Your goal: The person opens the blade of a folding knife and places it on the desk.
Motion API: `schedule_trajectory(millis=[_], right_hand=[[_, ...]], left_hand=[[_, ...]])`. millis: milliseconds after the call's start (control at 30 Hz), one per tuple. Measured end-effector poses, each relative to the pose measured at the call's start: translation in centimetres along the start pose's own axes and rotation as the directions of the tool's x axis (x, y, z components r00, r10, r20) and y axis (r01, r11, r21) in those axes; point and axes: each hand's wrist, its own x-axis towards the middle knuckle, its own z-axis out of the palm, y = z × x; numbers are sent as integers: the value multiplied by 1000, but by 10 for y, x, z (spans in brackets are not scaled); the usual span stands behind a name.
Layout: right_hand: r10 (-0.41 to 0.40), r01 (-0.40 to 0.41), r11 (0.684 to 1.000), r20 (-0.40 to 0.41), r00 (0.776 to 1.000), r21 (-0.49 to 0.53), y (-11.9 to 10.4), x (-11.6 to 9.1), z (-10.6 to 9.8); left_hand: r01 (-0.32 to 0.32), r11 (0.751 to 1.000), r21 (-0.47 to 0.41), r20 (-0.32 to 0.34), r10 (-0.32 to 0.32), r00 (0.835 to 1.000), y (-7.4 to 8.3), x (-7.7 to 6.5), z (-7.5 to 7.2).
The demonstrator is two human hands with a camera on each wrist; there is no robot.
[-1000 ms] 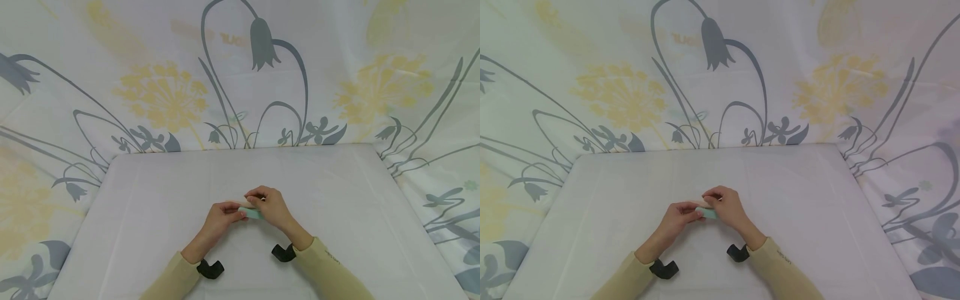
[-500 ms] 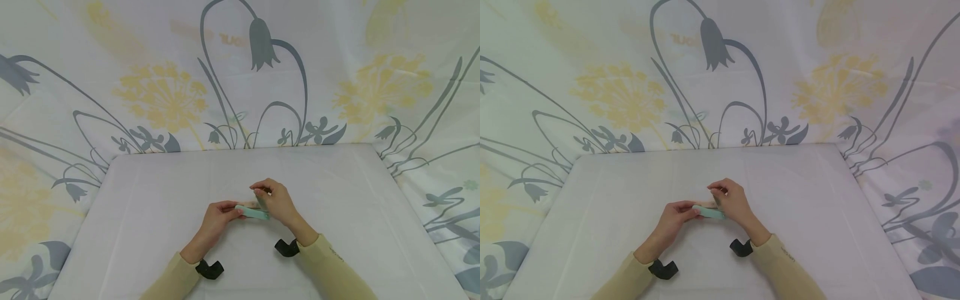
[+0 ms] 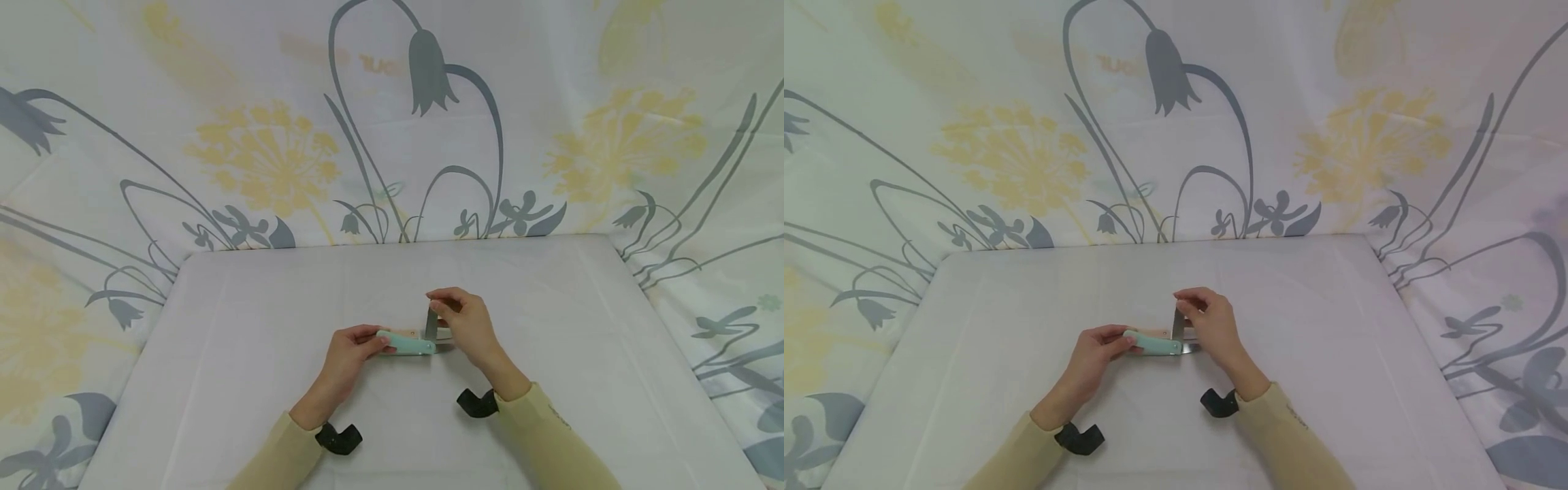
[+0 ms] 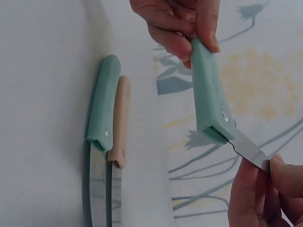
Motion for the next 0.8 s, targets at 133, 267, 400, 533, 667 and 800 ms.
schedule_trajectory(millis=[133,267,400,533,667,800], right_hand=[[31,-28,993,-27,999,113,2,0,-2],[47,-36,975,-45,998,217,7,0,-5],[84,-62,947,-56,995,314,11,-2,-8],[114,-77,915,-70,991,396,14,-3,-9],[146,-92,888,-86,986,450,15,-7,-9],[189,-122,868,-95,977,481,18,-11,-9]], left_hand=[[-3,1000,-15,-28,3,1000,1,0,-1],[-6,1000,-26,-61,5,998,3,-1,-2],[-13,999,-44,-98,8,995,3,-1,-3],[-23,999,-47,-124,17,992,4,0,-4],[-47,997,-58,-143,39,989,4,1,-5],[-61,995,-83,-163,46,986,3,3,-6]])
